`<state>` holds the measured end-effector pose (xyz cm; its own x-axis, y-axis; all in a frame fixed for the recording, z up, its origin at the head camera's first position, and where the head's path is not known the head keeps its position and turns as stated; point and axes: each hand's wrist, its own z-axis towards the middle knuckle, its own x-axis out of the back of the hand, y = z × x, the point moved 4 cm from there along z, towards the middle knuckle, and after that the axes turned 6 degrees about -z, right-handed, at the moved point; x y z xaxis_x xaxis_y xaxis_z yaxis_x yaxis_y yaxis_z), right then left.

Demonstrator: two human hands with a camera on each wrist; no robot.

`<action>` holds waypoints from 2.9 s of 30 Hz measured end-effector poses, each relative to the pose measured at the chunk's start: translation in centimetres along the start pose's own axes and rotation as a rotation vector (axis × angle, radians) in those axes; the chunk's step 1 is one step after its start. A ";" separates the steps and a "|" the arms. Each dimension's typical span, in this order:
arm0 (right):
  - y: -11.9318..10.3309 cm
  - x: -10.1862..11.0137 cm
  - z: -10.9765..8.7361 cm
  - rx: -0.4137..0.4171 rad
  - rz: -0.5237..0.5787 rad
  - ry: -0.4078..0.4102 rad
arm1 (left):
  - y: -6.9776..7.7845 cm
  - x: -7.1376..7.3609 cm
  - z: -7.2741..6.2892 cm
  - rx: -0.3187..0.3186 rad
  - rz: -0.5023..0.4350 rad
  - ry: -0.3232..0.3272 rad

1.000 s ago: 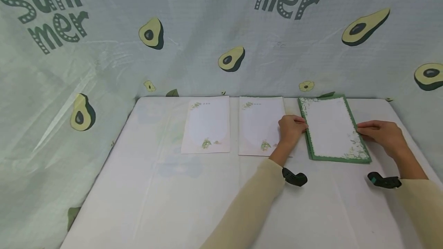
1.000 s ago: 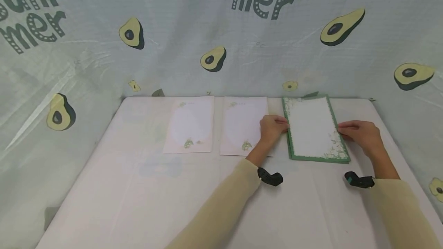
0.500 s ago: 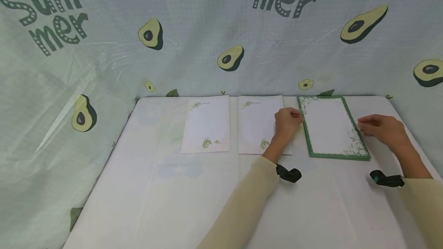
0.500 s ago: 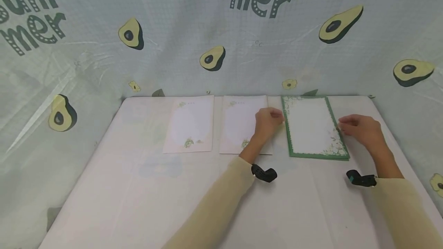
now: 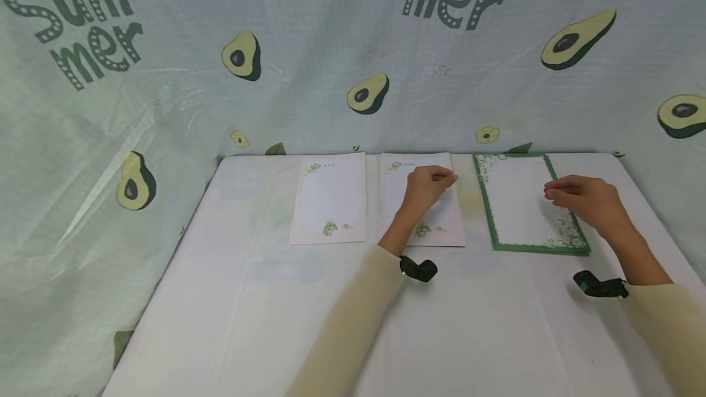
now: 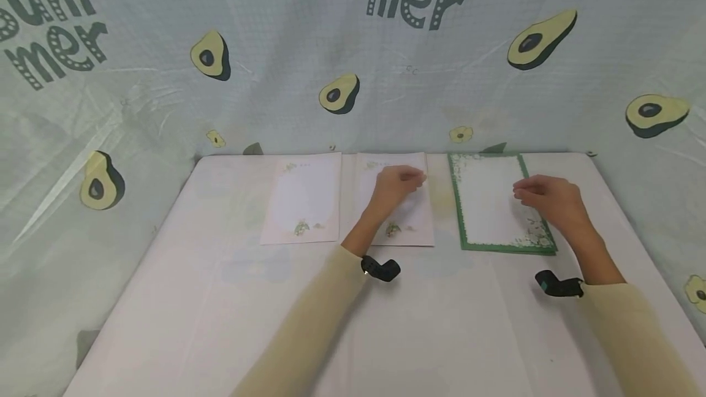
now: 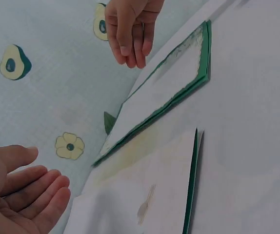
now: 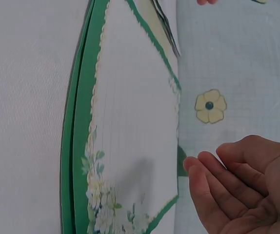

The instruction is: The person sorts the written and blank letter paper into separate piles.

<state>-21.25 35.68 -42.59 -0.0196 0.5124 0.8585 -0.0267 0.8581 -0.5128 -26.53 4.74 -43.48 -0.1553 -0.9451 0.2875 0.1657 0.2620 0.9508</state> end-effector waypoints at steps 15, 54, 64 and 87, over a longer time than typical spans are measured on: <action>-4.8 -3.0 1.0 0.059 0.077 -0.048 | -1.8 5.8 -0.4 -0.032 0.133 -0.073; -9.7 -10.0 4.4 -0.008 0.324 -0.285 | -5.9 12.4 -1.5 0.195 0.193 -0.081; -10.4 -10.0 4.6 -0.025 0.282 -0.294 | -5.9 11.8 -1.0 0.251 0.188 -0.067; -11.8 -9.9 4.2 0.056 0.229 -0.117 | -6.4 11.5 -0.9 0.163 0.081 0.089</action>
<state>-24.93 20.35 -45.01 -0.1468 0.6830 0.7155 -0.0635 0.7153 -0.6959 -28.52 -7.96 -46.31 -0.0597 -0.9312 0.3596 0.0135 0.3594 0.9331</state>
